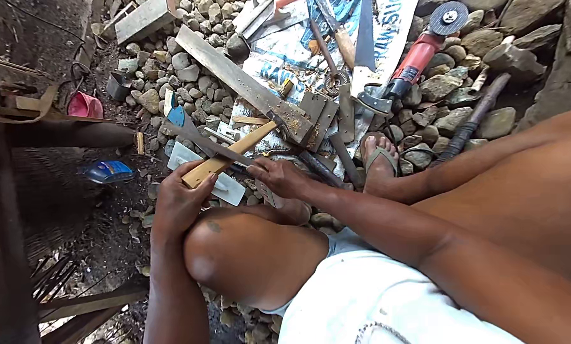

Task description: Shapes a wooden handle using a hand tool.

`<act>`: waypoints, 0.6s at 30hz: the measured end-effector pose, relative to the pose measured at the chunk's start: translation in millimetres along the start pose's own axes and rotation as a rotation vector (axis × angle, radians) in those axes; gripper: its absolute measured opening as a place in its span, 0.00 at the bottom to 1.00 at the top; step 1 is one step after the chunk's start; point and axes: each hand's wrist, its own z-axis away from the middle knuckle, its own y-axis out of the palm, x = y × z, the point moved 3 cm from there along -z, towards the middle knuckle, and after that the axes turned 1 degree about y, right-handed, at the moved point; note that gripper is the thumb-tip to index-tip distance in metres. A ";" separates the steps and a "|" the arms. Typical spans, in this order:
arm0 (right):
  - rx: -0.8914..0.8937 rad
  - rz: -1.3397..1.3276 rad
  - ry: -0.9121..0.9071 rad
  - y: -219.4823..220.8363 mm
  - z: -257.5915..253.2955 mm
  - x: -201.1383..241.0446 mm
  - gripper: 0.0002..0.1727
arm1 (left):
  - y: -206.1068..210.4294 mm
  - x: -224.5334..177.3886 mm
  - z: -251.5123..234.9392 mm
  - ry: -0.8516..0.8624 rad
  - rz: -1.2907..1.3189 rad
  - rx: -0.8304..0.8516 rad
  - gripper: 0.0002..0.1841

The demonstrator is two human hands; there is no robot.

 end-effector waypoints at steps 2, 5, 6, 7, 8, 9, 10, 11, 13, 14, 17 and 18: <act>-0.005 0.008 0.091 -6.8 -14.4 -25.4 0.35 | -0.8 1.0 0.3 0.003 -0.005 0.003 0.20; -0.030 0.014 0.334 -20.9 -30.1 -70.2 0.40 | -1.1 4.2 -0.6 0.001 0.011 0.013 0.19; -0.024 0.024 0.346 -23.4 -28.9 -69.7 0.40 | -0.9 4.3 -1.5 0.002 0.017 0.016 0.19; -0.015 0.020 0.304 -23.6 -23.5 -59.1 0.38 | -0.7 4.3 -1.9 0.006 0.024 0.017 0.19; -0.019 0.007 0.217 -20.5 -14.9 -42.2 0.35 | -0.6 4.5 -1.9 0.012 0.033 0.018 0.19; -0.056 0.009 0.109 -13.4 -6.7 -26.0 0.32 | -0.5 4.3 -1.6 0.019 0.037 0.017 0.20; -0.085 0.026 0.035 -6.6 -1.8 -15.4 0.31 | -0.2 3.9 -0.9 0.024 0.032 0.014 0.20; -0.084 0.034 0.020 -4.0 -1.2 -12.7 0.30 | 0.1 3.3 -0.2 0.027 0.024 0.010 0.20; -0.043 -0.002 0.116 -8.9 -13.7 -36.3 0.33 | -0.6 3.7 -0.1 0.028 0.020 0.009 0.20; -0.030 -0.011 0.214 -13.2 -22.0 -54.8 0.36 | -1.4 5.2 -0.3 0.020 0.020 0.011 0.20; -0.015 0.023 0.350 -23.1 -29.5 -74.6 0.40 | -2.9 9.5 -3.2 0.008 0.028 0.022 0.20; -0.006 0.020 0.305 -22.3 -25.0 -64.5 0.38 | -2.7 9.8 -3.1 0.013 0.033 0.024 0.21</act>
